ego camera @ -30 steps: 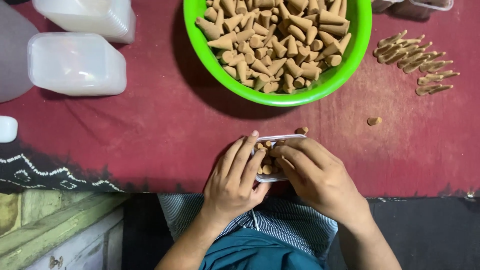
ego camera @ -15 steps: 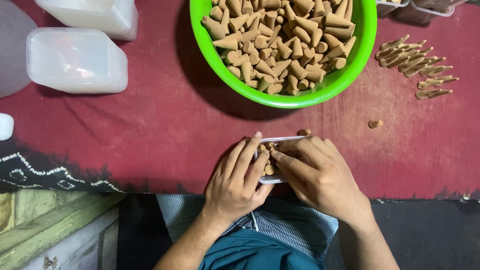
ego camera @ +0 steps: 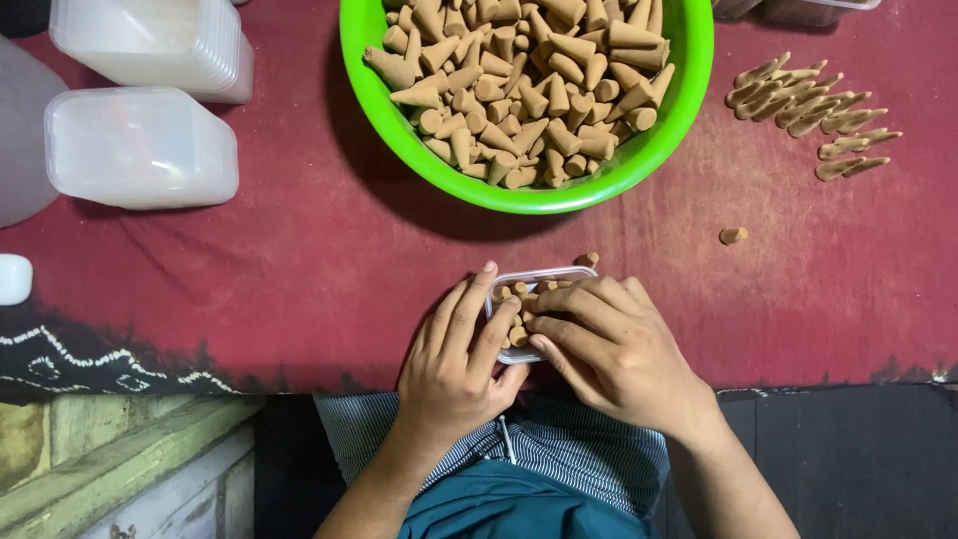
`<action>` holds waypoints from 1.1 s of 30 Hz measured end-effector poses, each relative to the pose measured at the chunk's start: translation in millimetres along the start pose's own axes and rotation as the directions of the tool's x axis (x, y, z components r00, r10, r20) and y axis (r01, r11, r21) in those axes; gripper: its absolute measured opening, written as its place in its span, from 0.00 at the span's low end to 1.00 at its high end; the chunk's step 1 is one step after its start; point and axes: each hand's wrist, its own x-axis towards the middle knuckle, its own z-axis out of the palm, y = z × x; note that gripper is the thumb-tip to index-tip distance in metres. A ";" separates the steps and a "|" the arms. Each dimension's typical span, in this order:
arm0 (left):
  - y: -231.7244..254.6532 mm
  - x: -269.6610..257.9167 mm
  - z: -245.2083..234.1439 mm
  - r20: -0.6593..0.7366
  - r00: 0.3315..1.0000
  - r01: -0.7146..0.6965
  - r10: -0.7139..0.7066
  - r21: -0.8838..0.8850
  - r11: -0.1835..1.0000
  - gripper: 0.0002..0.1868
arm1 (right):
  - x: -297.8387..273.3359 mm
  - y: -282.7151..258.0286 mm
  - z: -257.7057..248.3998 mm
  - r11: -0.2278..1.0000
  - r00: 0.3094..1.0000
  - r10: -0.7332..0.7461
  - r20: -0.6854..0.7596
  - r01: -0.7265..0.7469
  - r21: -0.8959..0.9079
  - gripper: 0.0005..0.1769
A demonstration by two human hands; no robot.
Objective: Packing incense cones from a large green bowl into small plastic containers on a red table.
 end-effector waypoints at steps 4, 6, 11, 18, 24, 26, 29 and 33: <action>0.5 -1.5 1.6 0.002 1.000 0.010 -0.010 -0.013 1.000 0.19 | 4.3 1.9 -0.5 1.000 1.000 0.018 -0.005 -0.018 -0.003 0.10; -0.4 -2.8 2.4 0.024 1.000 0.009 -0.008 -0.024 1.000 0.21 | 6.0 3.9 -1.4 1.000 0.999 0.026 0.020 -0.026 0.006 0.11; -0.2 -2.0 2.4 0.014 1.000 0.004 -0.004 -0.018 1.000 0.20 | 6.6 8.0 6.4 0.997 0.999 0.048 -0.020 -0.050 -0.063 0.11; -1.3 -1.6 0.7 0.024 1.000 -0.001 0.001 -0.027 1.000 0.20 | 9.4 8.9 3.1 0.997 0.998 0.070 0.007 -0.070 0.027 0.10; -1.5 -2.1 1.2 0.015 1.000 0.013 -0.012 -0.059 0.998 0.20 | 9.2 10.2 -9.1 0.984 0.977 0.108 -0.185 -0.078 0.162 0.08; -1.5 -5.1 1.5 0.018 1.000 0.016 -0.015 -0.040 0.999 0.21 | 0.5 16.6 -5.0 0.992 0.980 0.091 -0.178 -0.073 0.106 0.09; -2.9 -3.9 2.0 0.013 1.000 -0.001 0.001 -0.023 1.000 0.22 | 1.6 13.8 -3.4 0.998 0.985 0.058 -0.165 -0.061 -0.013 0.08; -1.9 -3.1 1.6 0.002 1.000 0.001 -0.001 -0.011 1.000 0.19 | 8.7 4.9 1.4 0.987 0.985 0.009 -0.170 -0.036 -0.159 0.04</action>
